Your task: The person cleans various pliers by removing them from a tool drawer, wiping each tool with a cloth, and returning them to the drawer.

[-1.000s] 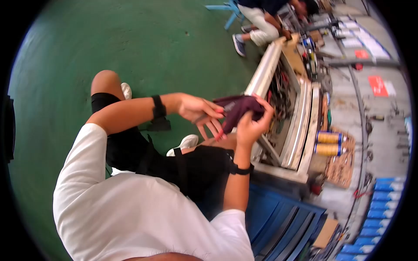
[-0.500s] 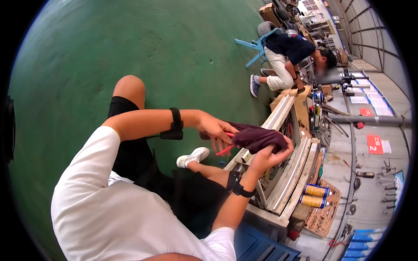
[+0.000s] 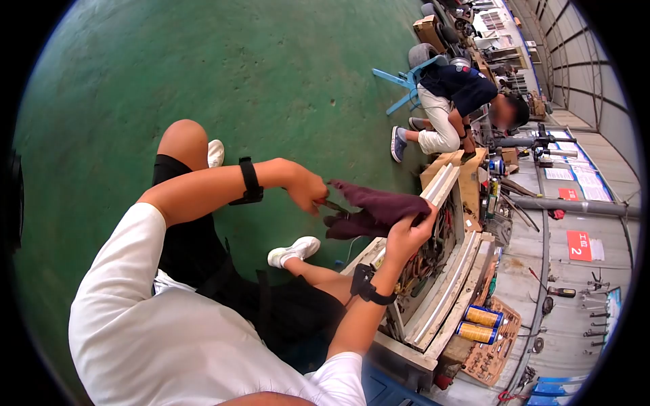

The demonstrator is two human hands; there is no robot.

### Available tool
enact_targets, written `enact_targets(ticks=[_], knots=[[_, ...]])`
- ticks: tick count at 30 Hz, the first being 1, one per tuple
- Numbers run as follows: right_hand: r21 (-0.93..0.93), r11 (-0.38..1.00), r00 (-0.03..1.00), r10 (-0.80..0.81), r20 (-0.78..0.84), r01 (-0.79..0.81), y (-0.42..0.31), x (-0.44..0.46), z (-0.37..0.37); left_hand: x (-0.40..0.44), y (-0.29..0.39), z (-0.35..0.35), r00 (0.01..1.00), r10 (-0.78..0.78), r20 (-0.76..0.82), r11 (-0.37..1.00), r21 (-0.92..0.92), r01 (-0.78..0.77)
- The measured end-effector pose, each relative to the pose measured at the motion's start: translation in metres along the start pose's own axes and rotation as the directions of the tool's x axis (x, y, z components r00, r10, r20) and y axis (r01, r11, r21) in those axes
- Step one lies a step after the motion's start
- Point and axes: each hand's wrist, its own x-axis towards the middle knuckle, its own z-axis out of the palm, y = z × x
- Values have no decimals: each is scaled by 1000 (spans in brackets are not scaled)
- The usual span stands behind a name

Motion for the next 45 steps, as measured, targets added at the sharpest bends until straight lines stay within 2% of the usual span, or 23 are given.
enact_targets(ticks=[1, 3, 7, 9, 11, 12, 13, 14, 15, 16, 17, 18, 20, 23, 24, 27, 29, 31, 32, 35, 36, 41, 45], knots=[[-4, 1000, 1000, 6, 0, -6, 6, 1, 0, -6, 2, 1, 1000, 4, 6, 1000, -2, -4], [-42, 998, 959, 41, -279, -55, 21, 3, -2, -24, 14, -5, 973, -61, -222, 998, 18, 66], [508, 861, 808, 315, -498, -23, -1, 10, -20, -37, 11, -18, 948, -176, -264, 969, 126, 214], [488, 871, 748, 284, -600, 61, -2, 9, -40, -37, -6, -22, 918, -276, -286, 928, 169, 332], [623, 772, 824, 267, -499, 127, -5, 8, -64, -37, -15, -31, 865, -340, -368, 920, 61, 388], [752, 600, 806, 284, -520, 273, -6, 5, -67, -36, -17, -33, 800, -407, -441, 901, -47, 432], [751, 604, 802, 292, -522, 269, -9, -1, -70, -36, -13, -37, 805, -406, -432, 901, -43, 431], [874, 459, 940, 202, -276, 158, -10, -9, -74, -35, -7, -42, 798, -375, -471, 926, -240, 292], [948, 319, 998, 61, -25, 4, -11, -15, -74, -31, -2, -48, 781, -353, -515, 900, -417, 132], [984, 158, 996, 32, 81, -85, -6, -23, -60, -24, 4, -47, 827, -318, -464, 761, -645, -70], [966, 213, 975, 198, 104, -147, -16, -34, -46, -17, 13, -46, 862, -265, -432, 526, -814, -246], [944, 181, 950, 200, 241, -278, -29, -40, -34, -13, 22, -46, 862, -265, -432, 527, -814, -246], [792, 268, 832, 263, 488, -549, -37, -51, -17, -11, 49, -45, 885, -224, -407, 21, -910, -414], [516, 619, 804, 421, 419, -593, -48, -70, 9, -2, 72, -29, 846, -197, -495, -7, -862, -506], [398, 743, 826, 371, 424, -538, -43, -72, 11, 6, 73, -22, 849, -164, -501, 68, -865, -497], [153, 907, 879, 322, 352, -393, -46, -81, 12, 12, 84, -7, 856, -141, -498, 147, -865, -480], [176, 916, 903, 296, 312, -361, -42, -83, 9, 8, 93, -6, 850, -87, -520, 129, -852, -508], [102, 939, 905, 281, 319, -328, -42, -89, 1, 0, 98, -8, 896, -120, -427, 350, -863, -364], [24, 965, 908, 236, 346, -260, -44, -88, -3, 3, 98, -5, 892, -97, -441, 351, -854, -384], [-116, 936, 839, 349, 416, -332, -53, -83, -9, 7, 100, -5, 884, 7, -467, 409, -805, -429], [-95, 959, 873, 282, 398, -267, -48, -83, -8, 8, 102, -5, 884, 12, -466, 408, -805, -430], [-5, 967, 893, 237, 383, -255, -35, -91, -4, 6, 108, -8, 921, 125, -369, 521, -765, -377], [277, 823, 846, 386, 368, -496, -32, -96, -17, 17, 102, -3, 944, 156, -291, 480, -813, -330]])
